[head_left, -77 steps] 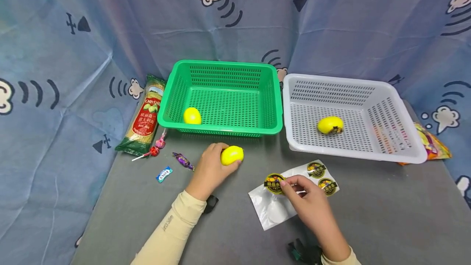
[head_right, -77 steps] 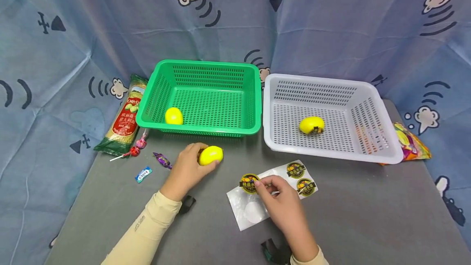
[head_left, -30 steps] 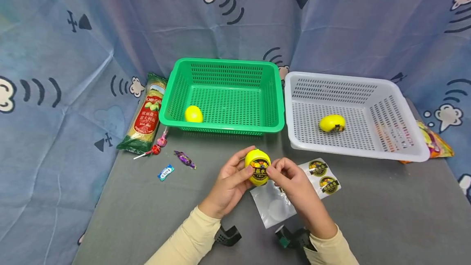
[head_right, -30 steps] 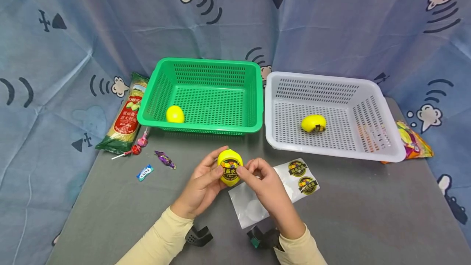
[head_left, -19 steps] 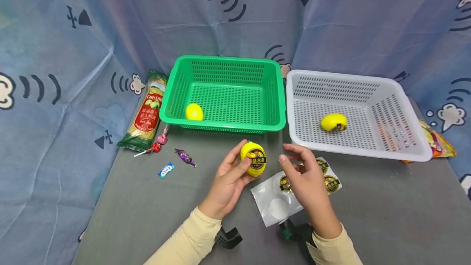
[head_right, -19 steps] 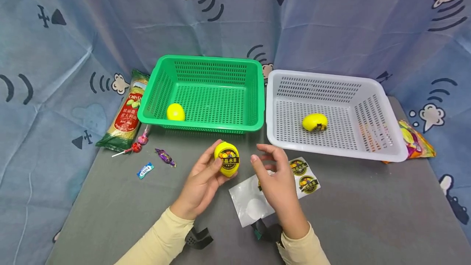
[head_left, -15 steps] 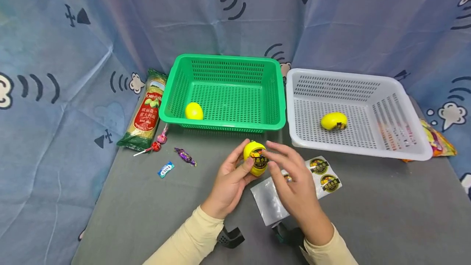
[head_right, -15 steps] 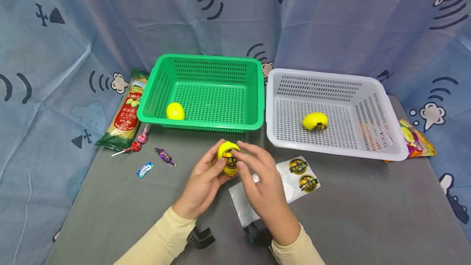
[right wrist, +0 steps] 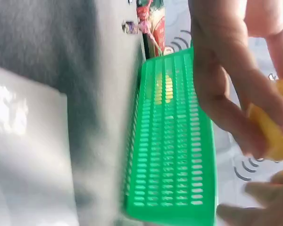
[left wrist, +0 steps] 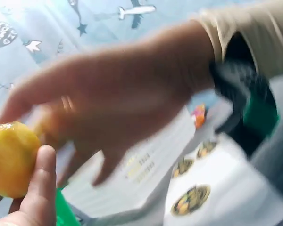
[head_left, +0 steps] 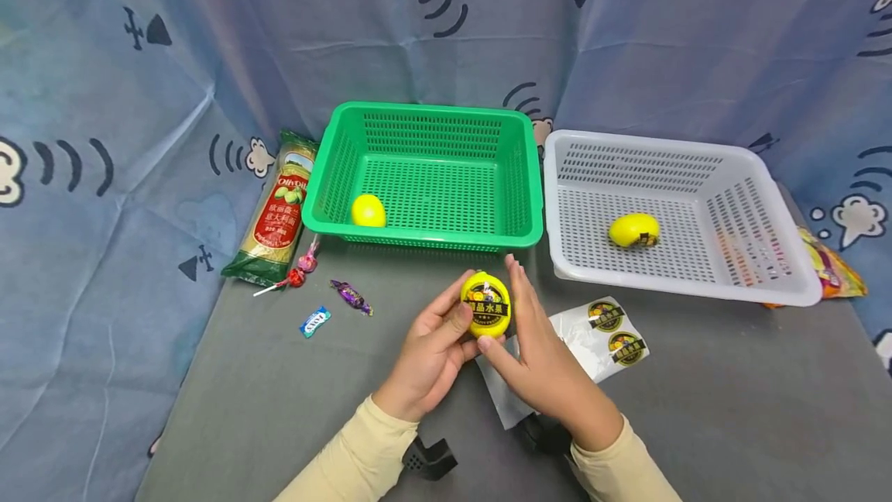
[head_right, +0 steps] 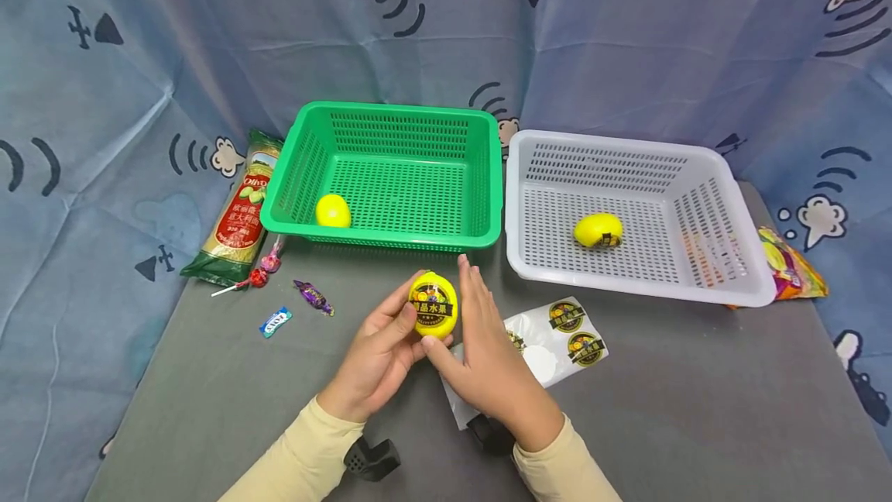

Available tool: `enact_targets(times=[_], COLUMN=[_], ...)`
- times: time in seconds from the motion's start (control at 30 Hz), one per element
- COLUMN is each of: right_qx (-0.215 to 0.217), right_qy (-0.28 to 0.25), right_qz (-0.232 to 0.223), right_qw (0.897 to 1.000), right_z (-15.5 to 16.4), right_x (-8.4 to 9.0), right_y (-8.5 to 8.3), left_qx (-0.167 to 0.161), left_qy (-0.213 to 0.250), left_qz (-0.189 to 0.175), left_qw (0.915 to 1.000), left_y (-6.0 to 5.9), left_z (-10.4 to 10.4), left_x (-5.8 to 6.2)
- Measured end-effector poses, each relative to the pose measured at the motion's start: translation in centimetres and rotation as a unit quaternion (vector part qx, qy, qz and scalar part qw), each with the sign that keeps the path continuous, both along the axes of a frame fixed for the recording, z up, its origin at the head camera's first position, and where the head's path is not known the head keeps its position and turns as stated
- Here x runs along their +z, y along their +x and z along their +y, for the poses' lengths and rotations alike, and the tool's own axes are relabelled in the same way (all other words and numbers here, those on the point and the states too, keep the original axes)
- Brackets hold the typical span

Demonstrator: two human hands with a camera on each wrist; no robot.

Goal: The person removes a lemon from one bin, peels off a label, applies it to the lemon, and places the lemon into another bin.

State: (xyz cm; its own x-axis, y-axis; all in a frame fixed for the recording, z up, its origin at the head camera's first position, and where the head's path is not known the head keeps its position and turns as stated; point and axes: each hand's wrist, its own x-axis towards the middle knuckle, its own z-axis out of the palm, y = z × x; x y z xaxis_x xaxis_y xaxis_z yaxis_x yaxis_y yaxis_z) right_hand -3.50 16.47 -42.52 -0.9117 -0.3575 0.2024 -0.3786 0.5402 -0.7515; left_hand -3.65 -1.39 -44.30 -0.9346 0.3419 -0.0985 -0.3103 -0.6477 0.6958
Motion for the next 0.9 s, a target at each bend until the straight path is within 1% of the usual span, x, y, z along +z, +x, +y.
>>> enact_targets(times=[0.03, 0.07, 0.13, 0.2, 0.23, 0.27, 0.37, 0.5, 0.57, 0.67, 0.73, 0.8, 0.87, 0.9], right_qx=[0.003, 0.011, 0.028, 0.038, 0.040, 0.039, 0.019, 0.007, 0.005, -0.006, -0.015, -0.022, -0.026, -0.028], right_qy=[-0.025, -0.050, -0.081, -0.084, -0.076, -0.064, -0.031, -0.016, -0.012, 0.000, 0.019, 0.039, 0.047, 0.044], right_qz=[0.017, 0.049, 0.115, 0.177, 0.192, 0.196, 0.186, 0.159, 0.151, 0.121, 0.089, 0.061, 0.047, 0.050], right_qw=[1.000, 0.998, 0.990, 0.980, 0.978, 0.978, 0.982, 0.987, 0.988, 0.993, 0.996, 0.997, 0.997, 0.997], right_z=[0.1, 0.0, -0.3, -0.8, -1.0, -1.1, -1.1, -0.8, -0.7, -0.8, -0.9, -0.8, -0.7, -0.6], right_x=[0.2, 0.4, 0.6, 0.4, 0.2, 0.0, -0.7, -1.1, -1.3, -1.7, -2.0, -2.4, -2.6, -2.5], right_y=[0.0, 0.0, -0.1, -0.4, -0.6, -0.7, -0.9, -0.9, -0.7, -0.4, -0.1, 0.3, 0.8, 1.0], left_qx=[0.000, 0.000, 0.000, 0.001, 0.001, -0.001, -0.008, -0.020, -0.019, -0.006, 0.010, 0.026, 0.039, 0.045], left_qy=[-0.008, -0.015, -0.027, -0.031, -0.032, -0.033, -0.039, -0.046, -0.049, -0.050, -0.049, -0.061, -0.079, -0.089], left_qz=[0.003, 0.007, 0.017, 0.021, 0.022, 0.024, 0.023, 0.025, 0.027, 0.033, 0.046, 0.066, 0.086, 0.094], left_qw=[1.0000, 0.9999, 0.9995, 0.9993, 0.9992, 0.9992, 0.9989, 0.9985, 0.9982, 0.9982, 0.9977, 0.9956, 0.9924, 0.9906], left_y=[0.0, -0.1, -0.1, 0.0, 0.0, 0.1, 0.4, 0.5, 0.4, 0.5, 0.6, 0.6, 0.6, 0.5], left_z=[0.0, 0.0, 0.2, 0.4, 0.4, 0.5, 0.7, 0.7, 0.7, 0.6, 0.6, 0.6, 0.7, 0.7], left_x=[-0.1, -0.2, -0.3, -0.5, -0.6, -0.7, -0.8, -0.9, -0.9, -0.8, -0.6, -0.4, -0.2, -0.1])
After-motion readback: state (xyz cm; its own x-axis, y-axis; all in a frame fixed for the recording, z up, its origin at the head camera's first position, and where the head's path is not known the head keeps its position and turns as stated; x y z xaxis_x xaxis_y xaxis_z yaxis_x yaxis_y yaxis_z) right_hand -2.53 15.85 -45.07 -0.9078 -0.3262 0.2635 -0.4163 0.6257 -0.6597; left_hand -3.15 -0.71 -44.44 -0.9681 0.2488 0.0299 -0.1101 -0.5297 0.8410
